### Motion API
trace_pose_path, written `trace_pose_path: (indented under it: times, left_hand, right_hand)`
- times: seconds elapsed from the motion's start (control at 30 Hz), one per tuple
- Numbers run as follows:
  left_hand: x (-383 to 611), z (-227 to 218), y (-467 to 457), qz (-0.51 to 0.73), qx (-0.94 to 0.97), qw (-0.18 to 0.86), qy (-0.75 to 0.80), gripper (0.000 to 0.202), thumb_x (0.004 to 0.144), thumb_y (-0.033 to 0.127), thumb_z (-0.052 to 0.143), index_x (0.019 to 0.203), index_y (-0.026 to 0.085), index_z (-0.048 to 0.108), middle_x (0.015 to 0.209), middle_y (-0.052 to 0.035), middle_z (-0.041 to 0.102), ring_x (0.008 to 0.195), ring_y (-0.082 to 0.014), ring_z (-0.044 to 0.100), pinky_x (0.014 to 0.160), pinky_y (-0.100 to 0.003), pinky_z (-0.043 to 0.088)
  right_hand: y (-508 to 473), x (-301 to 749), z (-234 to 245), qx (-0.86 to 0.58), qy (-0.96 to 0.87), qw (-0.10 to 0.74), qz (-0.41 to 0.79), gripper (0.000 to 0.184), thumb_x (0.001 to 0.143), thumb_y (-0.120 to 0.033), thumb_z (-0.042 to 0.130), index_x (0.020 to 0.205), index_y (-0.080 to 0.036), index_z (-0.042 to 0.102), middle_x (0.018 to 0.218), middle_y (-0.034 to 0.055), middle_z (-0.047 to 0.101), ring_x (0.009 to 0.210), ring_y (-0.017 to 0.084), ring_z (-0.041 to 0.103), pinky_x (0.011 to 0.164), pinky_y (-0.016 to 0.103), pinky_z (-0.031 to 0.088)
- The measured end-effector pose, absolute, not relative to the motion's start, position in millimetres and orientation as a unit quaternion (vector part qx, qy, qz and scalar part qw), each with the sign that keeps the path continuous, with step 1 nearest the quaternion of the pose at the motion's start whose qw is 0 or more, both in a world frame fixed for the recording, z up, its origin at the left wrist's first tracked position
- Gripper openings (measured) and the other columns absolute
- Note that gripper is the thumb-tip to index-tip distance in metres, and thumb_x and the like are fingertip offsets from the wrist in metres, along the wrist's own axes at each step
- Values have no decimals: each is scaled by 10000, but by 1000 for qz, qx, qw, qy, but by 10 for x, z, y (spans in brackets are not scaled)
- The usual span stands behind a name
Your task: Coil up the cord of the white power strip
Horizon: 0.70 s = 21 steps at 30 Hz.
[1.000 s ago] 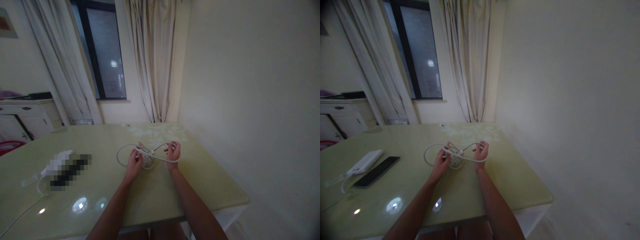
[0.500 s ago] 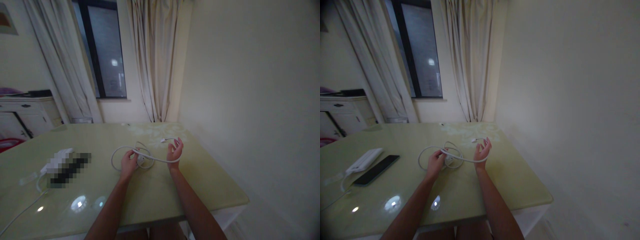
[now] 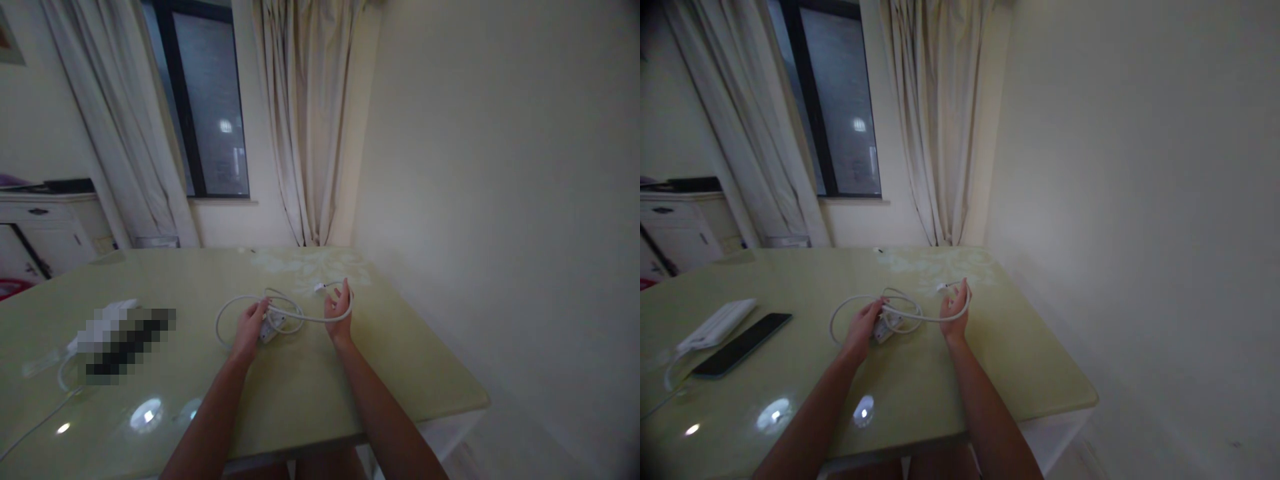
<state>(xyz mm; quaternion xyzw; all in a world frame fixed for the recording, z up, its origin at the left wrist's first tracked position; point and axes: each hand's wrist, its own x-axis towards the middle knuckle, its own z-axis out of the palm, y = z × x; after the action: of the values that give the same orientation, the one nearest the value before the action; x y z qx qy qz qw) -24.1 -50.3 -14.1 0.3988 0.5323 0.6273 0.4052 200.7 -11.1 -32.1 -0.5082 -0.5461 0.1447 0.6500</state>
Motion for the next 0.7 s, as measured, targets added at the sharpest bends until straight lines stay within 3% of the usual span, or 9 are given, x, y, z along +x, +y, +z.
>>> trace_pose_path:
  times: [0.1, 0.17, 0.27, 0.37, 0.53, 0.7]
  left_hand:
    - [-239, -185, -495, 643, 373, 421, 521, 580, 670, 669, 731, 920, 145, 751, 711, -34, 708, 660, -172, 640, 587, -256, 463]
    - [-248, -226, -471, 670, 339, 426, 505, 582, 644, 674, 738, 870, 137, 732, 688, -33, 695, 637, -169, 638, 586, -260, 471]
    - [-284, -287, -419, 696, 282, 440, 493, 479, 681, 605, 732, 815, 146, 702, 718, -39, 701, 640, -166, 650, 598, -266, 490]
    - [-329, -329, -369, 702, 234, 457, 493, 296, 783, 454, 691, 799, 159, 675, 744, -39, 698, 639, -147, 649, 601, -255, 502]
    - [-373, -352, -324, 711, 208, 440, 507, 152, 863, 264, 617, 733, 192, 586, 745, -37, 665, 671, -135, 652, 663, -268, 543]
    - [-376, -358, -341, 696, 245, 397, 546, 196, 858, 317, 612, 721, 186, 566, 719, -33, 643, 626, -143, 620, 626, -270, 520]
  right_hand:
    - [-122, 2035, -377, -528, -604, 582, 132, 784, 864, -263, 528, 1592, -181, 249, 1563, 181, 361, 1303, 298, 555, 1024, 444, 518]
    - [-123, 2058, -435, -537, -644, 532, 119, 754, 823, -226, 572, 1547, -177, 369, 1552, 164, 414, 1382, 319, 483, 1129, 476, 425]
    - [-110, 2078, -532, -536, -703, 454, 114, 589, 758, -186, 641, 1347, -169, 617, 1467, 170, 535, 1371, 349, 492, 1155, 505, 385]
    - [-85, 2076, -590, -528, -729, 416, 130, 351, 741, -208, 699, 1088, -197, 749, 1370, 162, 625, 1271, 340, 583, 1114, 503, 428]
    - [-48, 2080, -502, -534, -657, 454, 277, 225, 671, -225, 758, 895, -227, 776, 1130, 99, 752, 1097, 284, 678, 1032, 477, 487]
    - [-69, 2082, -259, -430, -498, 546, 519, 287, 644, -214, 705, 923, -206, 777, 1026, 70, 776, 1045, 245, 694, 964, 386, 507]
